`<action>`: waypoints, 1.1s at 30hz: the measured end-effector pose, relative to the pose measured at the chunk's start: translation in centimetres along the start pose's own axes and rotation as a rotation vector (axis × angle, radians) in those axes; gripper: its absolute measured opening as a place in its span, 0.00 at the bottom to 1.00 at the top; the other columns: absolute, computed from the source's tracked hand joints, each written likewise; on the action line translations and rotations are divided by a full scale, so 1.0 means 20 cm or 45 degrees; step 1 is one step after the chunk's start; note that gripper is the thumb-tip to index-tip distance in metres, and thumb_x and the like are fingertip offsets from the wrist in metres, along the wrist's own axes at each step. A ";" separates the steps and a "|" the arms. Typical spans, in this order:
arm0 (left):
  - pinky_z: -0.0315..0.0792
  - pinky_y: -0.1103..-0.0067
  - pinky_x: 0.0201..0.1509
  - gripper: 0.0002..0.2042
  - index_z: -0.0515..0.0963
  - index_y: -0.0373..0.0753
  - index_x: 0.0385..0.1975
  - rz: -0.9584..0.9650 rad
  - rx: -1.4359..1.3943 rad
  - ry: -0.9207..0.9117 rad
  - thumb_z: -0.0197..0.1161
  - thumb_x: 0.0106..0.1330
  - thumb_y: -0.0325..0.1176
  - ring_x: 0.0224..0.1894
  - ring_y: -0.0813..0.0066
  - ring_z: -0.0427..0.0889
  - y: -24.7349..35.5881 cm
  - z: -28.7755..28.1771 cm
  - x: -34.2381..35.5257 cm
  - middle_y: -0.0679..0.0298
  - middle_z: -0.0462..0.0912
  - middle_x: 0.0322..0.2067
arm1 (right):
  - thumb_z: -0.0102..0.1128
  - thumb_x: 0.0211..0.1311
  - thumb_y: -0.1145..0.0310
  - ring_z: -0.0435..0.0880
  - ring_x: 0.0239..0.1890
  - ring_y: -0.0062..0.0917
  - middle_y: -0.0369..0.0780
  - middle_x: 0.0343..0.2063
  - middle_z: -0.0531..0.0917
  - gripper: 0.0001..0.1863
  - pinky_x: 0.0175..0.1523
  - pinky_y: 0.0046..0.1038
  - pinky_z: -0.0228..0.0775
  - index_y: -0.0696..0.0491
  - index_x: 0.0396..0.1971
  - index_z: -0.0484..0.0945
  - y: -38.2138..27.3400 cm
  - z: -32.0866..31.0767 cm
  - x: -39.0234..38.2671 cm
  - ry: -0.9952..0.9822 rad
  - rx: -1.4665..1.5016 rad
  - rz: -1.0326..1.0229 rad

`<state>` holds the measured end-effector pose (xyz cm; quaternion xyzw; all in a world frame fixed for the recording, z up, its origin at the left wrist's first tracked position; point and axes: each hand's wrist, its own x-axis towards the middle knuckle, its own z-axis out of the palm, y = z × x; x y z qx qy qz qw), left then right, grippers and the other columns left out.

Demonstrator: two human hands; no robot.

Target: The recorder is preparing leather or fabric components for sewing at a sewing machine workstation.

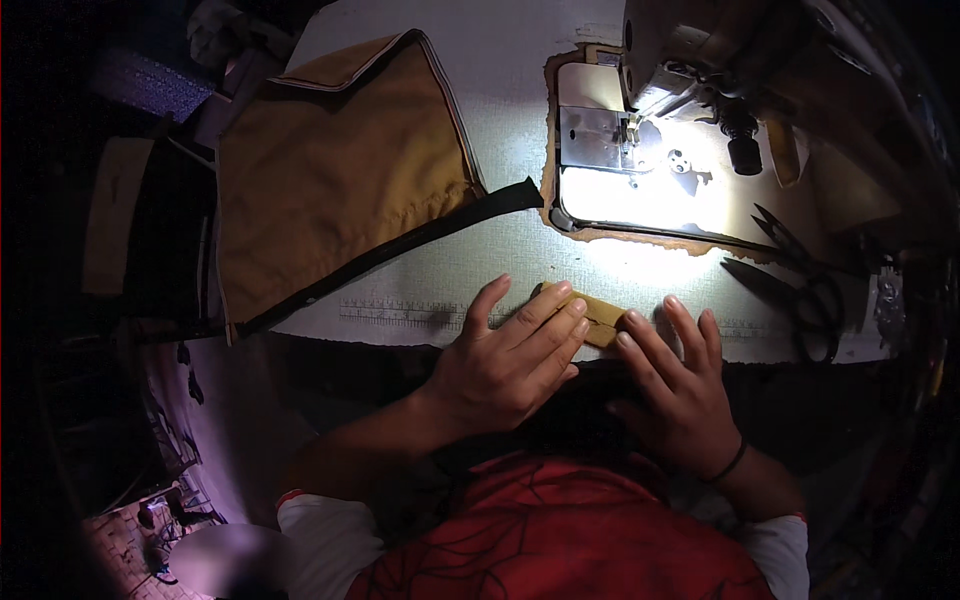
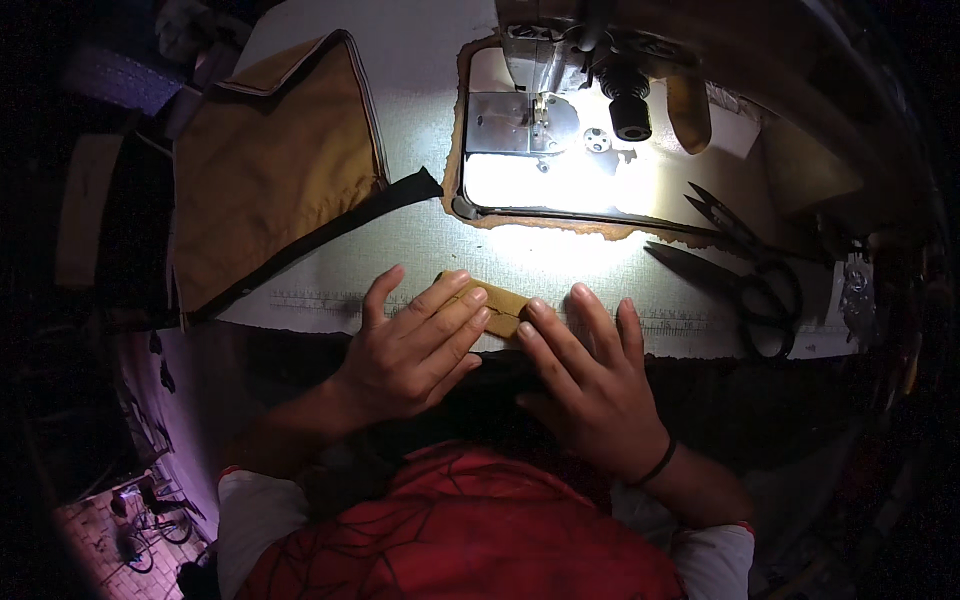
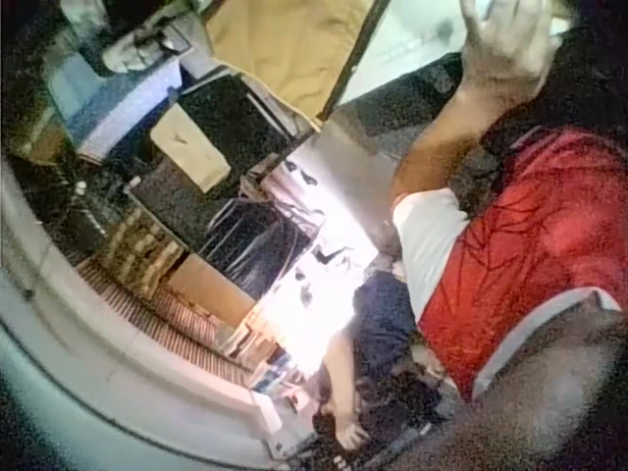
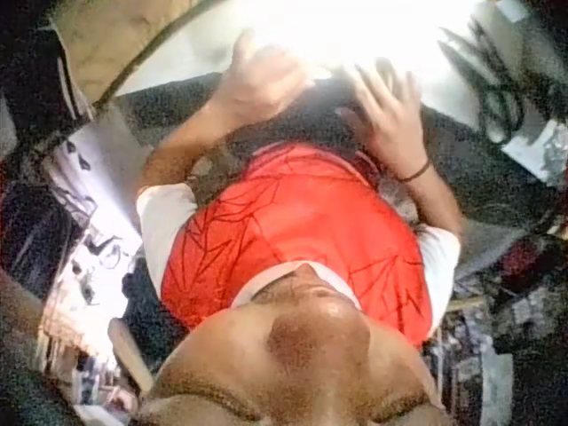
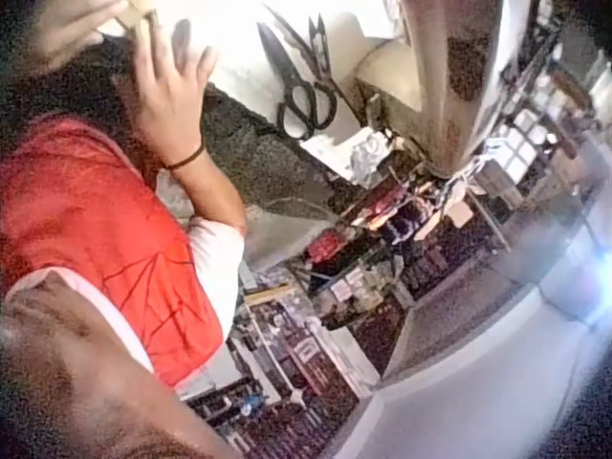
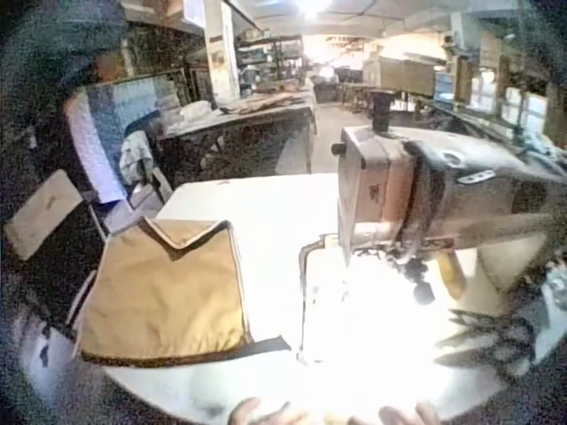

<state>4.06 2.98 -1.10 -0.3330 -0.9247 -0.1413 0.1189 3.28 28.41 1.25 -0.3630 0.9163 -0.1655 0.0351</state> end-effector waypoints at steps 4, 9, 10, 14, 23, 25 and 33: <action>0.49 0.53 0.73 0.18 0.81 0.38 0.52 0.013 -0.007 0.028 0.65 0.65 0.39 0.65 0.65 0.76 0.00 0.00 -0.01 0.60 0.80 0.57 | 0.68 0.57 0.54 0.59 0.74 0.45 0.39 0.69 0.69 0.36 0.74 0.58 0.37 0.49 0.65 0.71 0.00 0.02 -0.03 -0.013 -0.036 0.014; 0.60 0.58 0.67 0.15 0.81 0.37 0.50 0.020 -0.075 0.072 0.64 0.65 0.34 0.63 0.64 0.77 0.04 0.01 -0.04 0.59 0.81 0.55 | 0.67 0.58 0.57 0.62 0.72 0.43 0.37 0.67 0.72 0.31 0.74 0.58 0.39 0.48 0.62 0.74 0.03 0.04 -0.07 0.042 -0.083 -0.097; 0.60 0.58 0.67 0.15 0.81 0.37 0.50 0.019 -0.074 0.075 0.64 0.65 0.34 0.63 0.64 0.77 0.04 0.02 -0.04 0.59 0.81 0.55 | 0.67 0.58 0.57 0.62 0.72 0.43 0.37 0.67 0.72 0.31 0.74 0.58 0.39 0.48 0.62 0.74 0.04 0.04 -0.07 0.042 -0.086 -0.099; 0.69 0.65 0.56 0.14 0.82 0.35 0.47 0.048 -0.148 0.175 0.63 0.62 0.29 0.57 0.64 0.80 0.04 0.02 -0.05 0.60 0.82 0.53 | 0.67 0.58 0.64 0.71 0.65 0.37 0.35 0.60 0.79 0.19 0.74 0.55 0.43 0.47 0.51 0.82 0.03 0.07 -0.02 0.269 -0.103 -0.127; 0.71 0.69 0.50 0.14 0.82 0.36 0.43 0.067 -0.266 0.238 0.63 0.56 0.29 0.51 0.66 0.81 0.01 0.00 -0.08 0.63 0.82 0.46 | 0.64 0.57 0.70 0.75 0.61 0.34 0.32 0.52 0.82 0.11 0.72 0.54 0.51 0.47 0.42 0.83 0.05 0.05 0.03 0.323 -0.050 -0.198; 0.72 0.69 0.50 0.14 0.82 0.37 0.43 0.057 -0.267 0.245 0.63 0.56 0.29 0.50 0.66 0.81 0.00 0.00 -0.09 0.63 0.82 0.45 | 0.65 0.57 0.70 0.74 0.62 0.35 0.33 0.52 0.82 0.12 0.72 0.52 0.52 0.48 0.42 0.83 0.07 0.04 0.03 0.310 -0.064 -0.196; 0.73 0.68 0.47 0.12 0.80 0.35 0.38 -0.002 -0.271 0.399 0.65 0.52 0.27 0.45 0.63 0.82 0.03 0.05 -0.09 0.61 0.82 0.42 | 0.71 0.54 0.55 0.60 0.73 0.43 0.38 0.66 0.72 0.29 0.76 0.55 0.44 0.51 0.55 0.78 0.07 -0.06 0.06 0.086 -0.110 -0.094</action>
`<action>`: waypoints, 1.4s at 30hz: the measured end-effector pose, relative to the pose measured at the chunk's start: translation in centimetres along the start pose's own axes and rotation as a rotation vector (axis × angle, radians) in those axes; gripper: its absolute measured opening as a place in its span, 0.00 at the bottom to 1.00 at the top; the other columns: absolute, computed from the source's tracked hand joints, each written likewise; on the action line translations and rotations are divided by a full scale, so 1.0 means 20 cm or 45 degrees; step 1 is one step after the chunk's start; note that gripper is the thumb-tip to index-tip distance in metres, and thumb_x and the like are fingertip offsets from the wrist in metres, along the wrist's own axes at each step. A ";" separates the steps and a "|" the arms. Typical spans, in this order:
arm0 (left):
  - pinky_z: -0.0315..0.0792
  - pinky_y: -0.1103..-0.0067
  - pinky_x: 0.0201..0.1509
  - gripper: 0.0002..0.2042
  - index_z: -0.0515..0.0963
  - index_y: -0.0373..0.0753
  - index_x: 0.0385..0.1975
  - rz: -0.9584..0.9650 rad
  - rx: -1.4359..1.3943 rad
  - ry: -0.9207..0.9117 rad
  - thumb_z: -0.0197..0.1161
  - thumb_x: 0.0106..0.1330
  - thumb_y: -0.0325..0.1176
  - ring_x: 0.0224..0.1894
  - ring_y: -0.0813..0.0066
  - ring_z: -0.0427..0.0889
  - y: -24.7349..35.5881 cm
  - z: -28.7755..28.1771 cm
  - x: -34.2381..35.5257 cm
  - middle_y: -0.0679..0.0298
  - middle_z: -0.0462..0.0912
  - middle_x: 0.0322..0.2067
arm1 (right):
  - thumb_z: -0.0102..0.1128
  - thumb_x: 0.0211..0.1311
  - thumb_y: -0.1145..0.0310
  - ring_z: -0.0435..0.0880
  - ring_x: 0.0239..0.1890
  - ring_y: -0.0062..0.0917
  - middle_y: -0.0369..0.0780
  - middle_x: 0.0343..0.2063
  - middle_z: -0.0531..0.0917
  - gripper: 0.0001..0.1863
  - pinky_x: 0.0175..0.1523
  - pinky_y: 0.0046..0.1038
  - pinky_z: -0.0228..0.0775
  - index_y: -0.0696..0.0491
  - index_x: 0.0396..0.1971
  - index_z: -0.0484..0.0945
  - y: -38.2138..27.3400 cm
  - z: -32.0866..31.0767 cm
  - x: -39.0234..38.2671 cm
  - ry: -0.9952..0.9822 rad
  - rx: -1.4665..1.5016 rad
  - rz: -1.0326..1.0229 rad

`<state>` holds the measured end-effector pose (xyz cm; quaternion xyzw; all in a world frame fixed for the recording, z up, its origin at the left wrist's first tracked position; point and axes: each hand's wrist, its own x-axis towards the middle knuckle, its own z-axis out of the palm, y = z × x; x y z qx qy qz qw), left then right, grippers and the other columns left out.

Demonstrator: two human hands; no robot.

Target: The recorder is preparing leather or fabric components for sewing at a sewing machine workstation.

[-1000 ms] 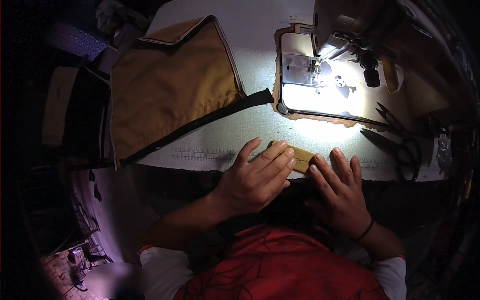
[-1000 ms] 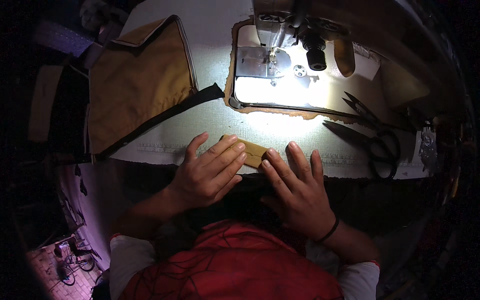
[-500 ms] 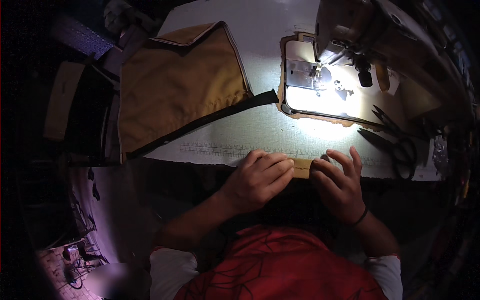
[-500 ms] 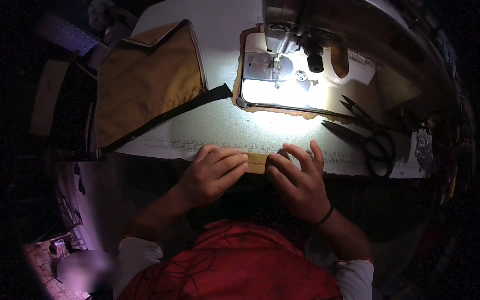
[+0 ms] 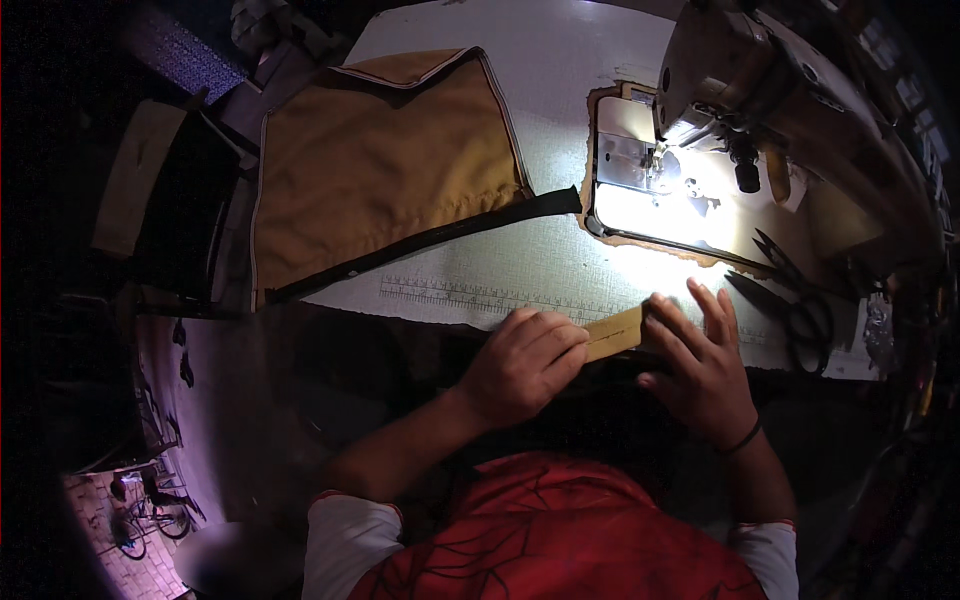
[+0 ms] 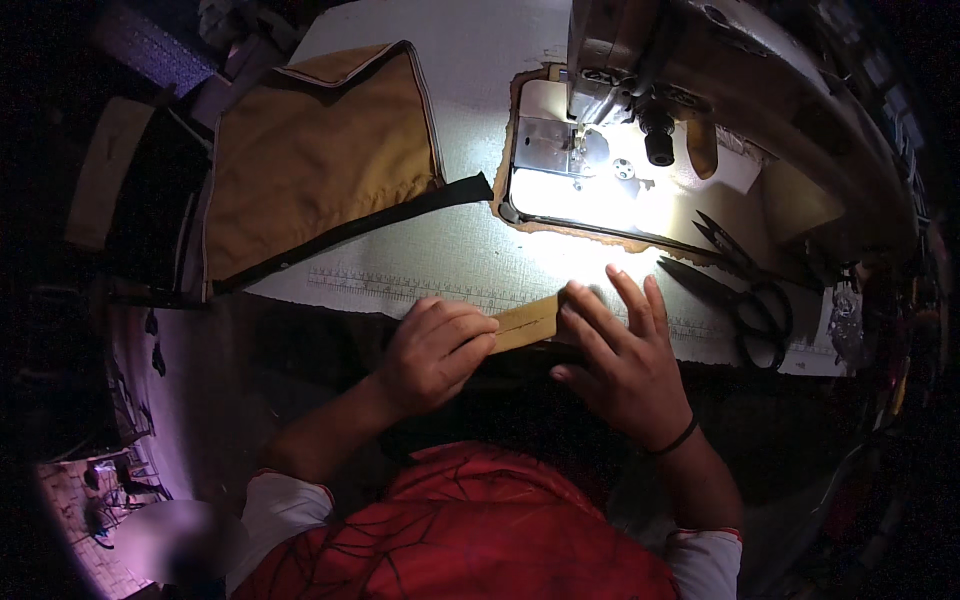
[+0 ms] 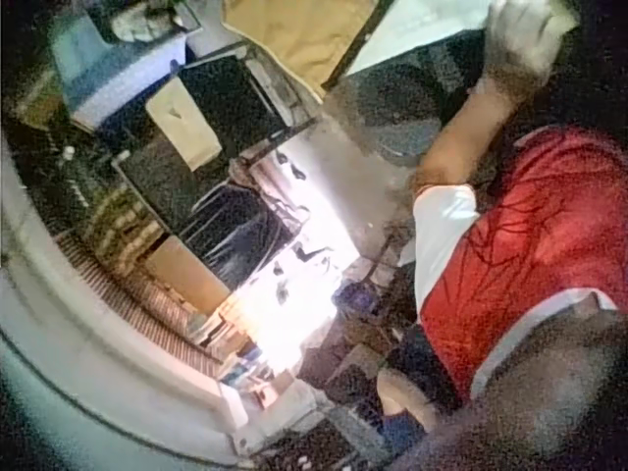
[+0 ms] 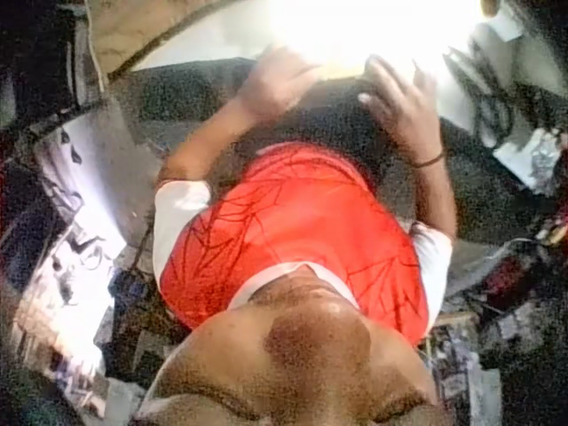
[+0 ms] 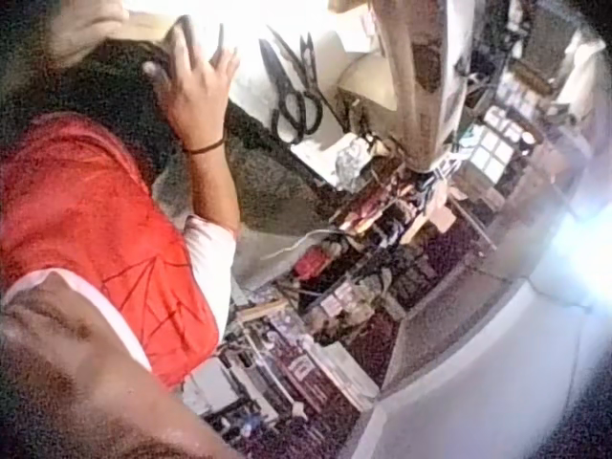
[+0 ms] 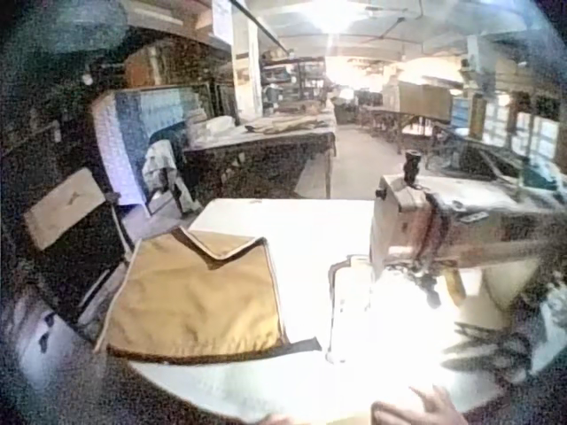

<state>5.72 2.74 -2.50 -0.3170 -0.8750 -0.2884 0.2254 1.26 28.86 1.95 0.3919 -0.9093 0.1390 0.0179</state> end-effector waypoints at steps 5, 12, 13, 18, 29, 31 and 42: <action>0.73 0.69 0.46 0.11 0.79 0.35 0.37 -0.045 0.070 0.020 0.64 0.53 0.27 0.43 0.63 0.81 0.11 0.08 0.07 0.61 0.80 0.38 | 0.71 0.53 0.53 0.63 0.69 0.45 0.43 0.66 0.70 0.32 0.73 0.55 0.48 0.53 0.56 0.77 -0.09 0.00 0.02 0.099 -0.132 0.140; 0.74 0.68 0.46 0.11 0.76 0.35 0.36 -0.161 -0.188 -0.007 0.66 0.53 0.25 0.41 0.60 0.80 0.11 0.13 0.11 0.60 0.78 0.37 | 0.69 0.52 0.67 0.76 0.52 0.33 0.36 0.45 0.79 0.16 0.65 0.48 0.61 0.50 0.43 0.81 -0.11 0.13 -0.01 0.293 0.073 -0.056; 0.74 0.68 0.46 0.11 0.76 0.36 0.37 -0.168 -0.227 0.012 0.67 0.53 0.24 0.41 0.59 0.80 0.10 0.13 0.10 0.59 0.78 0.37 | 0.69 0.52 0.67 0.76 0.52 0.33 0.36 0.45 0.79 0.16 0.65 0.48 0.61 0.50 0.43 0.81 -0.11 0.14 -0.01 0.287 0.076 -0.051; 0.72 0.70 0.41 0.09 0.76 0.37 0.39 -0.131 -0.285 -0.002 0.59 0.59 0.28 0.39 0.63 0.78 0.05 0.09 0.14 0.61 0.78 0.34 | 0.68 0.53 0.70 0.78 0.55 0.35 0.35 0.44 0.82 0.13 0.67 0.49 0.60 0.50 0.40 0.82 -0.08 0.15 -0.02 0.377 0.092 -0.083; 0.71 0.70 0.35 0.17 0.79 0.36 0.47 -0.121 -0.227 -0.021 0.68 0.55 0.23 0.33 0.64 0.80 0.06 0.11 0.19 0.62 0.80 0.30 | 0.68 0.55 0.71 0.75 0.61 0.40 0.38 0.52 0.82 0.12 0.67 0.54 0.62 0.51 0.41 0.83 -0.04 0.15 0.02 0.340 0.080 -0.010; 0.71 0.70 0.34 0.18 0.79 0.34 0.48 -0.116 -0.210 -0.011 0.67 0.56 0.24 0.33 0.65 0.80 0.07 0.12 0.20 0.63 0.80 0.29 | 0.67 0.55 0.72 0.74 0.62 0.41 0.39 0.53 0.82 0.12 0.66 0.54 0.63 0.51 0.41 0.83 -0.04 0.14 0.01 0.316 0.082 -0.010; 0.74 0.73 0.42 0.16 0.82 0.34 0.47 0.011 -0.199 -0.111 0.64 0.58 0.26 0.41 0.68 0.83 0.04 0.06 0.18 0.65 0.85 0.37 | 0.66 0.51 0.70 0.75 0.55 0.37 0.37 0.49 0.81 0.18 0.63 0.48 0.66 0.50 0.46 0.86 0.00 0.16 -0.08 0.360 0.050 -0.107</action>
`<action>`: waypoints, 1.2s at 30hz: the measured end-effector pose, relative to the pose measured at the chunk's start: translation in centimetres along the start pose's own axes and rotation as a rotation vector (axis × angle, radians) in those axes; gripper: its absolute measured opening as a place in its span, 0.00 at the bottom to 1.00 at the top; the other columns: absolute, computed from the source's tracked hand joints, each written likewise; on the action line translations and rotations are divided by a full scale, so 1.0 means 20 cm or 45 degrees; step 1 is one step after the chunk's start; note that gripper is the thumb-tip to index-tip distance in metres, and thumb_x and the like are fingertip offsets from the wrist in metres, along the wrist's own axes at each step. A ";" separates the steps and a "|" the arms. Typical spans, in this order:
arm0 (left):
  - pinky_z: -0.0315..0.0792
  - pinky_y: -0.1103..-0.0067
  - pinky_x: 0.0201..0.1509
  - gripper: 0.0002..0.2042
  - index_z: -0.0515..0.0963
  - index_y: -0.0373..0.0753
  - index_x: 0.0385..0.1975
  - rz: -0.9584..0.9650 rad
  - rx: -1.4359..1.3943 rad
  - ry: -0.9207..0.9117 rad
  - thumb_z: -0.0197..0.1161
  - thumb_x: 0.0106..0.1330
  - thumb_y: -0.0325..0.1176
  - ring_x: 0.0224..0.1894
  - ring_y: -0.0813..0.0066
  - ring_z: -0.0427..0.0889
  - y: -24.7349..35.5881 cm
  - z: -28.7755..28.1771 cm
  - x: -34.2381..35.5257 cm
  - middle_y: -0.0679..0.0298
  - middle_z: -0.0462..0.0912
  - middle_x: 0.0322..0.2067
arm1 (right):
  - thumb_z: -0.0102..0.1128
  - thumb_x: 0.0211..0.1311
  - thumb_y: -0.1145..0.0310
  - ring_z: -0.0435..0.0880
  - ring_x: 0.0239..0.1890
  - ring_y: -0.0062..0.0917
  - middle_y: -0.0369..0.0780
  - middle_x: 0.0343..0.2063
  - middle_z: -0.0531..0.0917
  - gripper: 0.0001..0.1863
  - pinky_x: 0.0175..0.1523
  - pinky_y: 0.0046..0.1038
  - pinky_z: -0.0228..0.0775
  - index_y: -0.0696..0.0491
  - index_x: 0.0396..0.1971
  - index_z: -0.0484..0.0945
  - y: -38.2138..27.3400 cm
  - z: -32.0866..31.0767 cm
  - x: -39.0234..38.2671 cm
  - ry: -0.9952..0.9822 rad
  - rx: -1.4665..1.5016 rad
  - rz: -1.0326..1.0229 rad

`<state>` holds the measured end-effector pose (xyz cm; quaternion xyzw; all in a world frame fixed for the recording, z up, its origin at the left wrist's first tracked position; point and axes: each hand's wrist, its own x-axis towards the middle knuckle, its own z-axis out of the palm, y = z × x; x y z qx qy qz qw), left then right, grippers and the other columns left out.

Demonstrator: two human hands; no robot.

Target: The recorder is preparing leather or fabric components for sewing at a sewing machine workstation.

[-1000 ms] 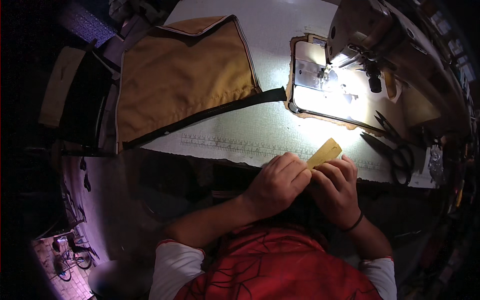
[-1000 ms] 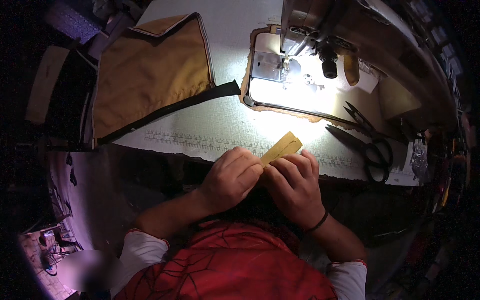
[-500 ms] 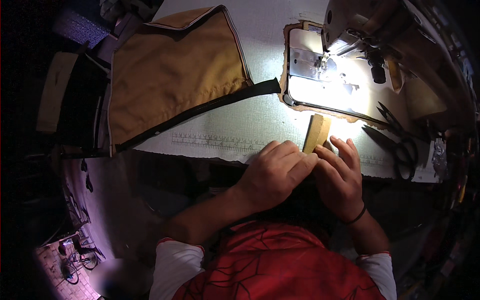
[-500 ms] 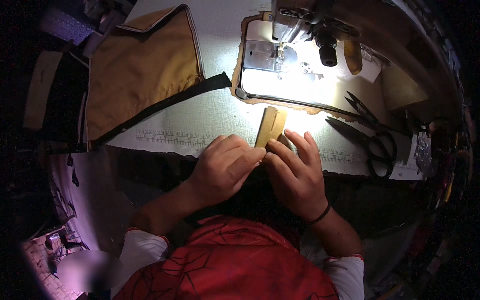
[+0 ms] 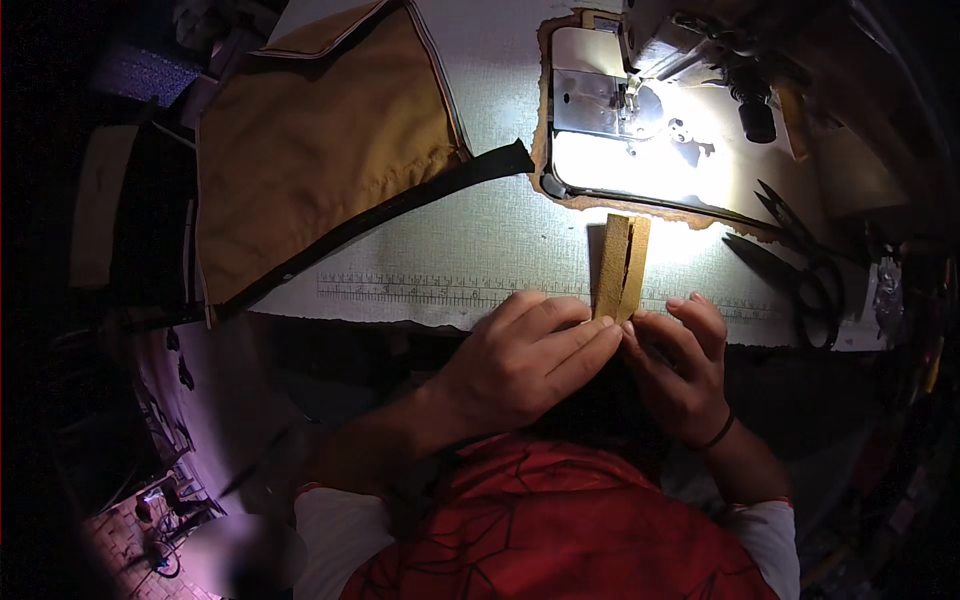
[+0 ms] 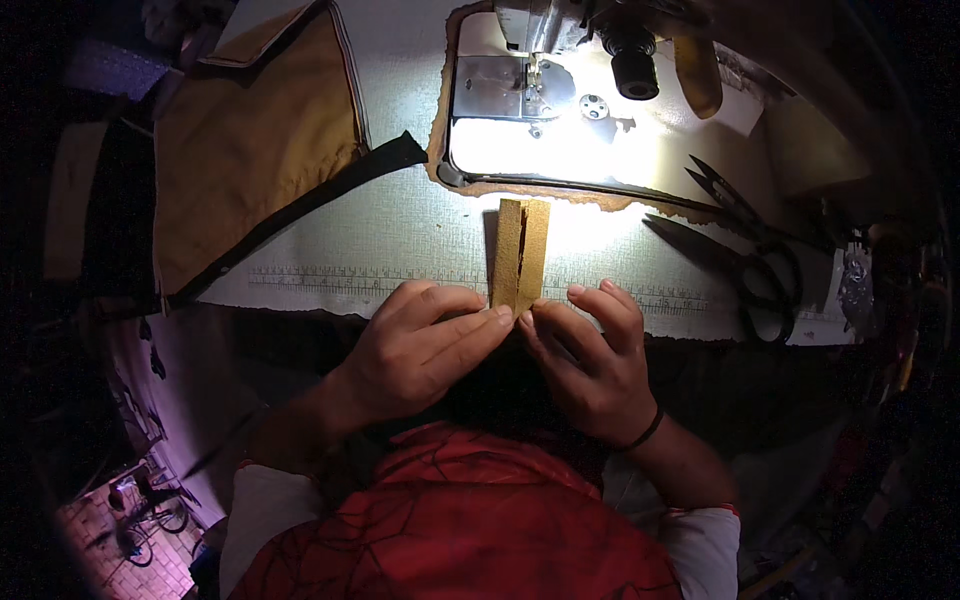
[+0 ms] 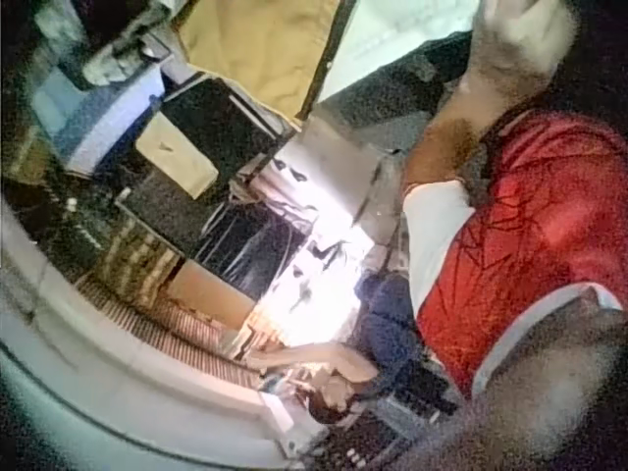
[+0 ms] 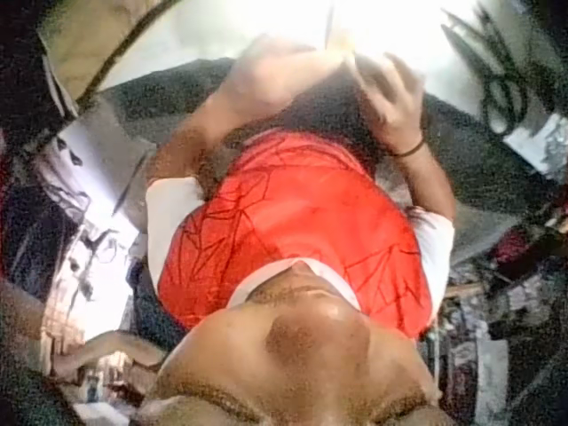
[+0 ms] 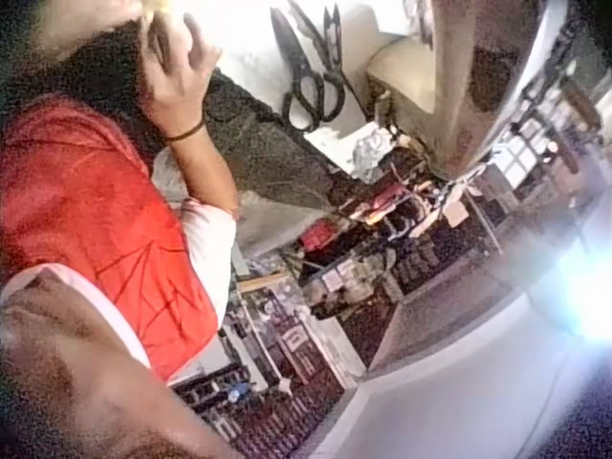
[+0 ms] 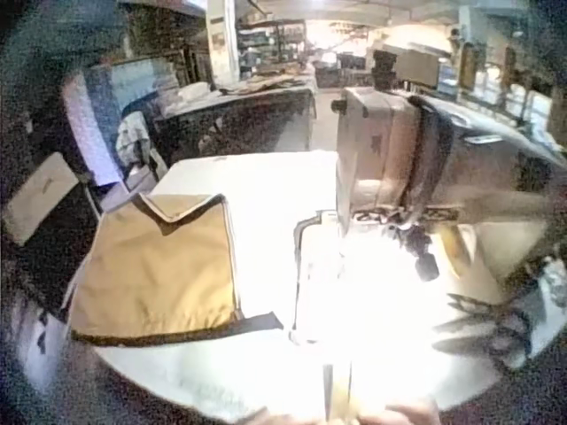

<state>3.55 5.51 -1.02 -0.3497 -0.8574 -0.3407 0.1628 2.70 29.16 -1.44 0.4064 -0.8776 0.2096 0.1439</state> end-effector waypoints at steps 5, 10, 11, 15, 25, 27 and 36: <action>0.74 0.72 0.43 0.16 0.82 0.34 0.47 0.022 0.024 -0.022 0.63 0.58 0.27 0.44 0.68 0.82 0.00 -0.01 -0.01 0.64 0.85 0.39 | 0.66 0.52 0.70 0.75 0.56 0.36 0.37 0.49 0.82 0.17 0.64 0.48 0.65 0.50 0.44 0.86 0.00 0.00 0.01 -0.003 0.040 0.016; 0.74 0.72 0.41 0.15 0.82 0.33 0.46 0.050 -0.029 0.024 0.63 0.58 0.27 0.41 0.66 0.83 0.01 0.02 -0.02 0.62 0.85 0.38 | 0.65 0.52 0.70 0.76 0.55 0.35 0.36 0.47 0.84 0.14 0.65 0.48 0.64 0.51 0.41 0.85 0.00 0.00 0.00 0.017 0.089 0.005; 0.74 0.72 0.41 0.15 0.82 0.33 0.46 0.050 -0.029 0.023 0.63 0.58 0.27 0.41 0.66 0.83 0.01 0.02 -0.02 0.62 0.85 0.38 | 0.65 0.52 0.70 0.77 0.55 0.36 0.36 0.46 0.84 0.14 0.65 0.48 0.64 0.51 0.40 0.85 0.00 0.00 0.00 0.023 0.100 0.014; 0.71 0.71 0.38 0.16 0.81 0.34 0.46 -0.079 -0.095 0.017 0.68 0.56 0.25 0.37 0.66 0.82 0.02 0.02 0.00 0.63 0.83 0.34 | 0.65 0.52 0.70 0.77 0.54 0.35 0.36 0.45 0.84 0.12 0.65 0.48 0.63 0.51 0.39 0.83 -0.01 -0.01 0.03 0.007 0.116 0.047; 0.71 0.70 0.40 0.17 0.80 0.36 0.48 -0.382 -0.253 0.007 0.68 0.58 0.23 0.34 0.65 0.79 0.04 0.02 0.06 0.65 0.83 0.31 | 0.65 0.52 0.71 0.76 0.53 0.33 0.35 0.41 0.81 0.09 0.64 0.48 0.64 0.50 0.35 0.80 -0.03 -0.02 0.11 -0.020 0.191 0.155; 0.71 0.70 0.41 0.16 0.80 0.36 0.47 -0.417 -0.258 0.014 0.68 0.58 0.23 0.34 0.64 0.79 0.05 0.02 0.08 0.64 0.82 0.31 | 0.66 0.52 0.71 0.76 0.51 0.33 0.35 0.41 0.80 0.09 0.62 0.47 0.64 0.50 0.35 0.80 -0.02 -0.01 0.12 -0.002 0.168 0.178; 0.72 0.68 0.40 0.10 0.80 0.36 0.39 -0.435 -0.291 -0.029 0.67 0.58 0.22 0.34 0.60 0.78 0.03 0.00 0.13 0.60 0.81 0.31 | 0.67 0.50 0.72 0.77 0.48 0.34 0.36 0.38 0.80 0.10 0.60 0.45 0.65 0.51 0.34 0.80 -0.02 0.00 0.13 0.053 0.244 0.214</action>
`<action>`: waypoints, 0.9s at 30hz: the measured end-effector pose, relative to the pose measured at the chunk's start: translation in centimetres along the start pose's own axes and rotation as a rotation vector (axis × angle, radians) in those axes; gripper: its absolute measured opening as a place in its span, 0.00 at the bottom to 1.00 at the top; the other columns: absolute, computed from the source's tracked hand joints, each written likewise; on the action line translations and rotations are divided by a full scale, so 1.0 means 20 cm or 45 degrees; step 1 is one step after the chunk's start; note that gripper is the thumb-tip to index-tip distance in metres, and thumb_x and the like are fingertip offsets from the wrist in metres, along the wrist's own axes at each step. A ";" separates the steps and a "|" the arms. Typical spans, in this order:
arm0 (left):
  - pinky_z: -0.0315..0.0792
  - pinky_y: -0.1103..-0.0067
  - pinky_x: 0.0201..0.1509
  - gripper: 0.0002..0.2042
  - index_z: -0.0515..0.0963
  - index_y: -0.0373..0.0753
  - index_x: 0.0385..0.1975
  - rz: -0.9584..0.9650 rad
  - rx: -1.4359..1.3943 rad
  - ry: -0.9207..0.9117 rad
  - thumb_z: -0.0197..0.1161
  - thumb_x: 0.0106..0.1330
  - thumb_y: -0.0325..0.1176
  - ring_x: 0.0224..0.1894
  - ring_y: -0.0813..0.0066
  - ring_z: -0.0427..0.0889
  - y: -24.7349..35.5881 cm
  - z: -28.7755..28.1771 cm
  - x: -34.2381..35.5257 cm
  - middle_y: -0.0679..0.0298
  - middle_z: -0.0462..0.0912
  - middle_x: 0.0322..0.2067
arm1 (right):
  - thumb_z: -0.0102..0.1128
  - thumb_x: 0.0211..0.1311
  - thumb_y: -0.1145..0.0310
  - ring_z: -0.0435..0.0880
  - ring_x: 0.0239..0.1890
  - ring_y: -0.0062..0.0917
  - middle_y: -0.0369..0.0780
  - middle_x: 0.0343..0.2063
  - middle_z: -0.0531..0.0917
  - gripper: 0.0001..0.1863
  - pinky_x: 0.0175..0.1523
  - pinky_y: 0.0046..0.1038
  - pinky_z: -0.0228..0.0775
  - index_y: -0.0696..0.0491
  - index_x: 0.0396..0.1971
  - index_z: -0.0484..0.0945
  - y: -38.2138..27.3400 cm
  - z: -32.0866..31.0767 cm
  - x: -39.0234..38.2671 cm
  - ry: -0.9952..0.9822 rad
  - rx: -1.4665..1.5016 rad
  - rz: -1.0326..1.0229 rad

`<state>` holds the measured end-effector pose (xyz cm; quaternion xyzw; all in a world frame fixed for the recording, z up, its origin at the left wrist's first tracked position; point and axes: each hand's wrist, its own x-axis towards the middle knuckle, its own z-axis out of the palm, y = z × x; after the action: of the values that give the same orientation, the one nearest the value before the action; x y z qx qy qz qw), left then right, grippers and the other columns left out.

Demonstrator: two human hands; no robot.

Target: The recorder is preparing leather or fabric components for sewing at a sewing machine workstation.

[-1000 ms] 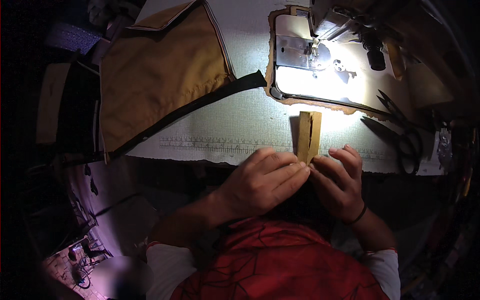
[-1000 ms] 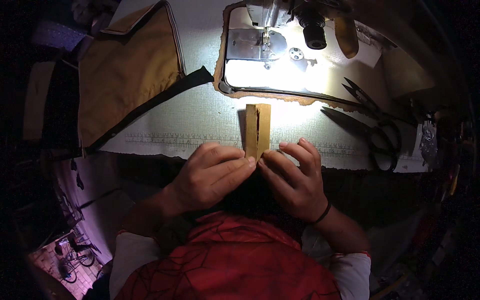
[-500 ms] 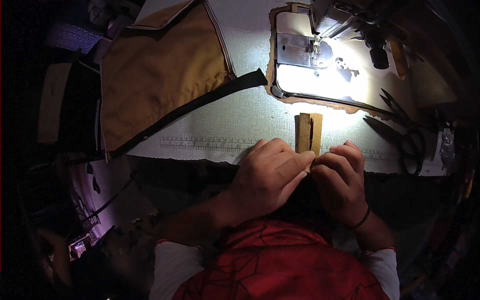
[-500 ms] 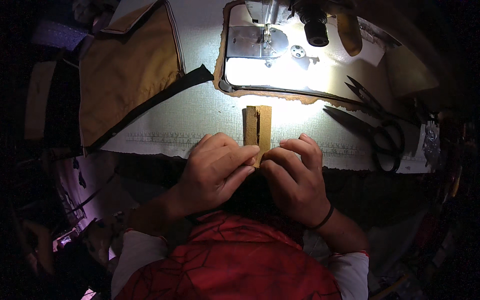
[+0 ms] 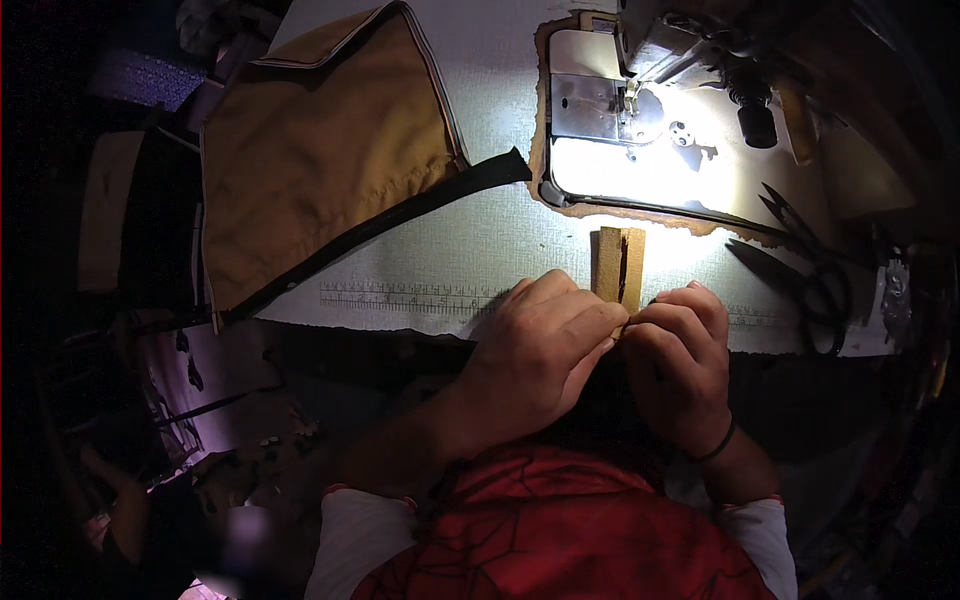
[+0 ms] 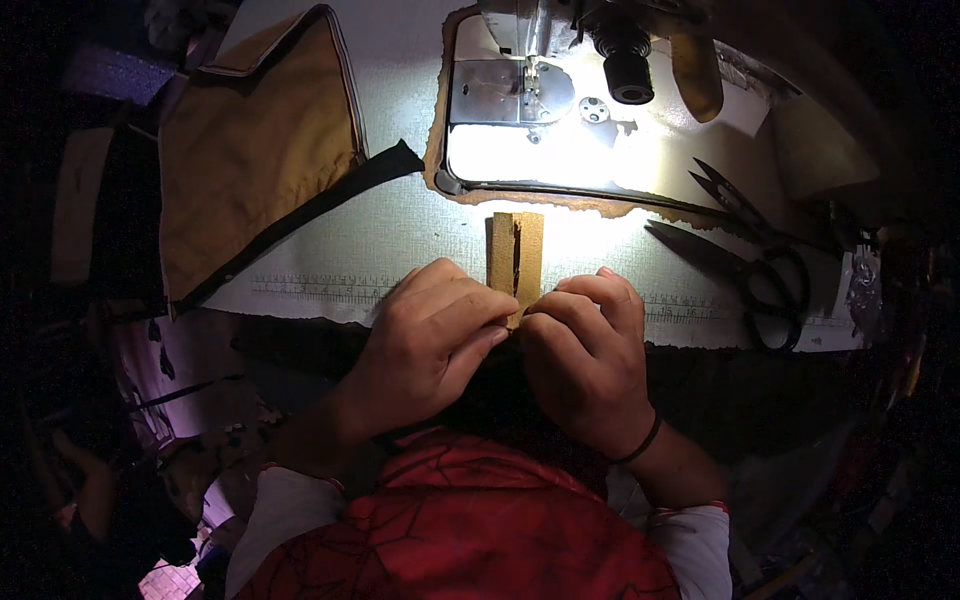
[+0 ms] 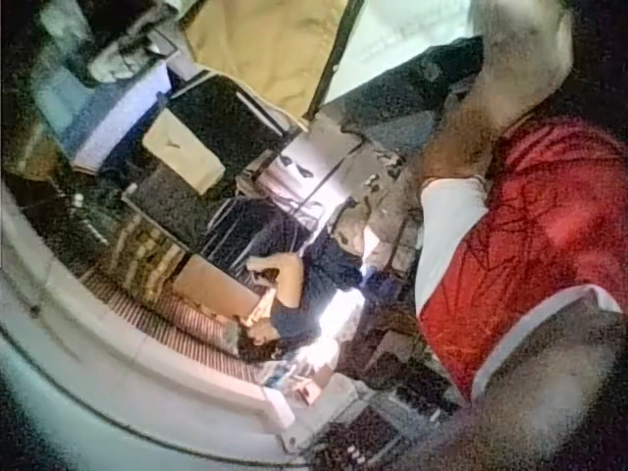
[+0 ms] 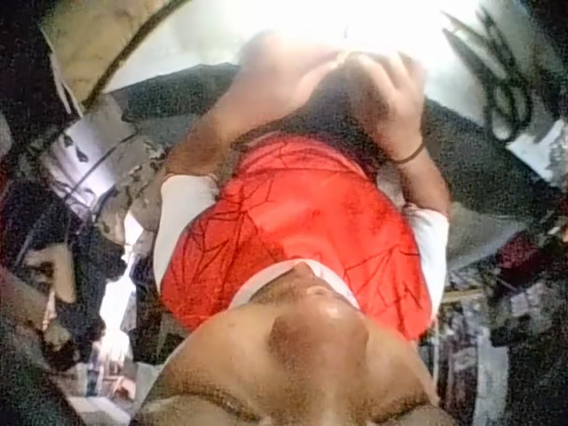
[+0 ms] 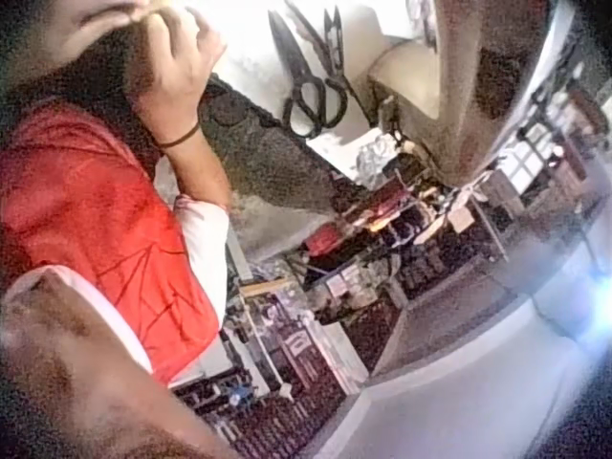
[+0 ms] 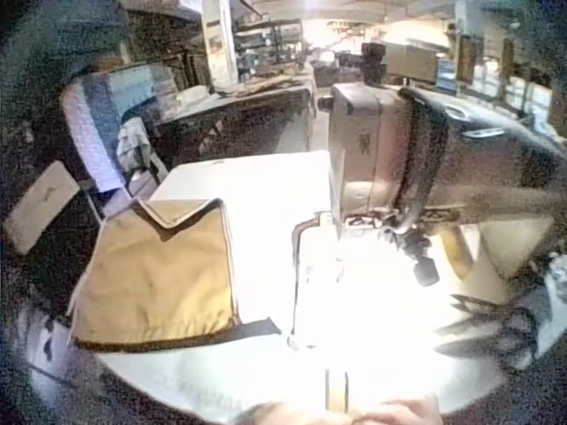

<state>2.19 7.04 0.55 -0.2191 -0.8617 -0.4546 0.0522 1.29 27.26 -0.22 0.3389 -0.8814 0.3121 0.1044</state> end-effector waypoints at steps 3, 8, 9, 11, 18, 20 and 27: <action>0.72 0.68 0.40 0.08 0.81 0.36 0.36 0.024 -0.018 0.003 0.67 0.57 0.22 0.34 0.60 0.78 -0.01 0.00 -0.01 0.60 0.81 0.31 | 0.67 0.51 0.72 0.77 0.48 0.34 0.35 0.38 0.80 0.10 0.60 0.45 0.65 0.51 0.34 0.80 -0.01 0.00 0.00 0.002 -0.009 -0.002; 0.72 0.69 0.40 0.08 0.81 0.37 0.34 0.047 0.052 -0.040 0.67 0.54 0.22 0.35 0.61 0.78 -0.01 -0.01 -0.01 0.62 0.79 0.32 | 0.67 0.51 0.71 0.77 0.48 0.33 0.35 0.38 0.80 0.10 0.61 0.45 0.65 0.50 0.35 0.80 0.00 -0.01 0.01 -0.030 -0.024 -0.002; 0.72 0.69 0.39 0.08 0.81 0.38 0.34 0.029 0.055 -0.034 0.67 0.54 0.22 0.35 0.61 0.78 -0.01 -0.01 -0.01 0.62 0.78 0.32 | 0.67 0.52 0.71 0.77 0.48 0.33 0.35 0.38 0.80 0.10 0.61 0.45 0.65 0.50 0.35 0.80 0.00 -0.01 0.00 -0.036 -0.029 -0.006; 0.72 0.69 0.39 0.09 0.81 0.38 0.34 0.013 0.058 -0.029 0.67 0.54 0.22 0.35 0.62 0.78 0.00 -0.01 0.00 0.62 0.78 0.32 | 0.67 0.52 0.71 0.77 0.49 0.33 0.35 0.38 0.80 0.10 0.61 0.46 0.65 0.50 0.35 0.80 0.00 -0.01 0.00 -0.040 -0.030 -0.002; 0.71 0.68 0.37 0.08 0.79 0.37 0.36 0.014 0.042 -0.033 0.67 0.56 0.21 0.32 0.60 0.77 0.00 0.00 0.01 0.60 0.78 0.29 | 0.68 0.51 0.71 0.78 0.50 0.33 0.35 0.37 0.81 0.10 0.61 0.46 0.65 0.50 0.35 0.81 0.00 -0.01 0.00 0.005 0.012 0.004; 0.71 0.67 0.37 0.08 0.78 0.37 0.36 -0.021 0.019 0.002 0.66 0.57 0.21 0.32 0.59 0.78 0.00 0.00 0.02 0.59 0.78 0.29 | 0.68 0.50 0.72 0.78 0.49 0.33 0.35 0.37 0.81 0.10 0.61 0.47 0.66 0.50 0.35 0.81 0.00 -0.01 0.00 0.000 0.021 0.020; 0.72 0.67 0.37 0.08 0.77 0.38 0.35 -0.054 0.056 0.019 0.67 0.58 0.23 0.32 0.57 0.79 0.00 0.01 0.02 0.59 0.79 0.29 | 0.69 0.50 0.72 0.80 0.47 0.34 0.36 0.34 0.81 0.10 0.60 0.47 0.67 0.51 0.35 0.81 -0.01 0.00 0.01 0.023 0.022 0.040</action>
<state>1.93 7.25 0.56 -0.1964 -0.8755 -0.4383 0.0538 1.27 27.11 -0.17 0.3231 -0.8829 0.3245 0.1043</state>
